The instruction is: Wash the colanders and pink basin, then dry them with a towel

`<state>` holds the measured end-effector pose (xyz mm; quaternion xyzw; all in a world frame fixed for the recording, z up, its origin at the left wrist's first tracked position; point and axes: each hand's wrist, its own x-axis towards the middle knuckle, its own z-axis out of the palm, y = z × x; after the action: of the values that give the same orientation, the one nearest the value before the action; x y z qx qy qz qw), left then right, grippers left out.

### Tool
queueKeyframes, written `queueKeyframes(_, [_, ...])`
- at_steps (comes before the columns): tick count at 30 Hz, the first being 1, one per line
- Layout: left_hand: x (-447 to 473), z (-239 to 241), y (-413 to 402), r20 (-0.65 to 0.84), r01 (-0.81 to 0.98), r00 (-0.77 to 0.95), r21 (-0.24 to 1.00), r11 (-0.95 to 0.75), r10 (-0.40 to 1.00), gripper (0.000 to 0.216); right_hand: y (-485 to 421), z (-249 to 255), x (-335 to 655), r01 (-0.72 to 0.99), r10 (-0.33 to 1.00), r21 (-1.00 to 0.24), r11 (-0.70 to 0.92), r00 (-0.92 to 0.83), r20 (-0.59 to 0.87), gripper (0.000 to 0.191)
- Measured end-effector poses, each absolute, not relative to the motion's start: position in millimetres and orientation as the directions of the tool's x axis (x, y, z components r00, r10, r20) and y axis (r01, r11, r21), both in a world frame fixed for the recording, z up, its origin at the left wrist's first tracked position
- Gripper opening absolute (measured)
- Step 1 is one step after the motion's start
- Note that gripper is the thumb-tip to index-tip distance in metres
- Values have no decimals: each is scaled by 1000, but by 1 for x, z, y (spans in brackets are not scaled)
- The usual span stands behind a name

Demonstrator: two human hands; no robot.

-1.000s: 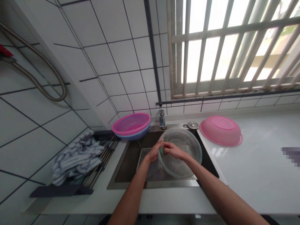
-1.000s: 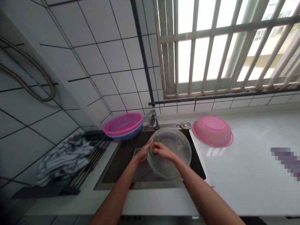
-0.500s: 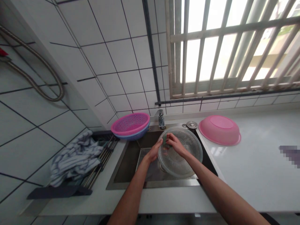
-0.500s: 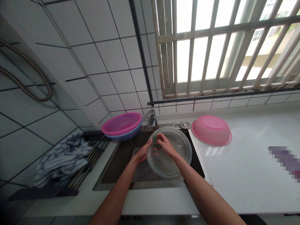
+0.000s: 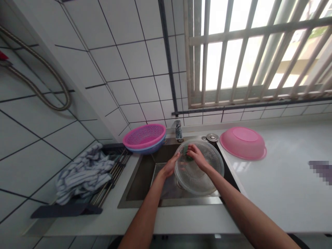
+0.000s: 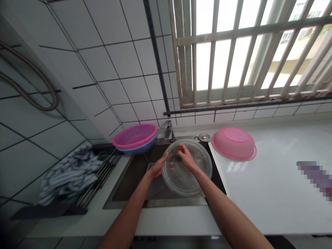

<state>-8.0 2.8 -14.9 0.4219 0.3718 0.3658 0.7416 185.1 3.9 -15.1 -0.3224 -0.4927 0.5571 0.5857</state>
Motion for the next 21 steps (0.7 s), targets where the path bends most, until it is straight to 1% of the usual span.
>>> queueKeyframes(2, [-8,-20,5,-245,-229,464,895,382,851,56,-6,-19,172,-270,903,-953,136,-362,231,18])
queueKeyframes(3, [-8,-22,6,-238,-239,474,892,384,848,54,-10,-21,166,-240,858,-963,122,-462,223,15])
queueKeyframes(4, [-9,-23,7,-225,-253,483,890,380,846,53,-13,-22,161,-225,824,-968,111,-523,216,14])
queueKeyframes(5, [-9,-24,7,-213,-264,490,888,376,846,51,-14,-22,157,-231,812,-967,105,-541,217,15])
queueKeyframes(6, [-10,-24,7,-207,-269,489,888,372,848,51,-14,-21,157,-259,826,-960,105,-515,230,19])
queueKeyframes(7, [-10,-22,6,-211,-269,481,889,372,851,51,-12,-19,158,-302,861,-946,115,-445,247,24])
queueKeyframes(10, [-10,-18,4,-245,-260,451,884,389,858,52,-2,-11,173,-419,962,-892,171,-123,242,31])
queueKeyframes(11, [-9,-16,3,-253,-259,453,880,398,855,54,1,-9,179,-437,973,-881,182,-47,225,31])
queueKeyframes(12, [-8,-16,3,-259,-256,454,879,403,853,55,3,-7,183,-446,977,-875,186,-8,212,32])
queueKeyframes(13, [-7,-16,3,-265,-249,455,879,407,850,56,3,-6,185,-443,978,-877,185,-8,210,32])
queueKeyframes(14, [-6,-16,3,-270,-240,452,881,408,850,57,2,-7,185,-425,974,-887,180,-48,221,32])
queueKeyframes(16, [-4,-19,4,-272,-229,445,887,402,853,57,-3,-11,178,-354,944,-920,166,-213,252,28])
queueKeyframes(18, [-4,-20,5,-251,-239,450,891,386,857,55,-10,-18,166,-268,883,-950,159,-392,258,21])
queueKeyframes(19, [-4,-21,5,-236,-248,452,893,375,860,54,-11,-21,161,-242,856,-957,158,-450,255,19])
queueKeyframes(20, [-5,-21,5,-226,-253,448,896,365,865,53,-12,-23,157,-236,843,-959,158,-473,256,20])
queueKeyframes(21, [-5,-20,5,-224,-251,440,899,358,870,53,-11,-25,156,-249,848,-955,160,-460,262,24])
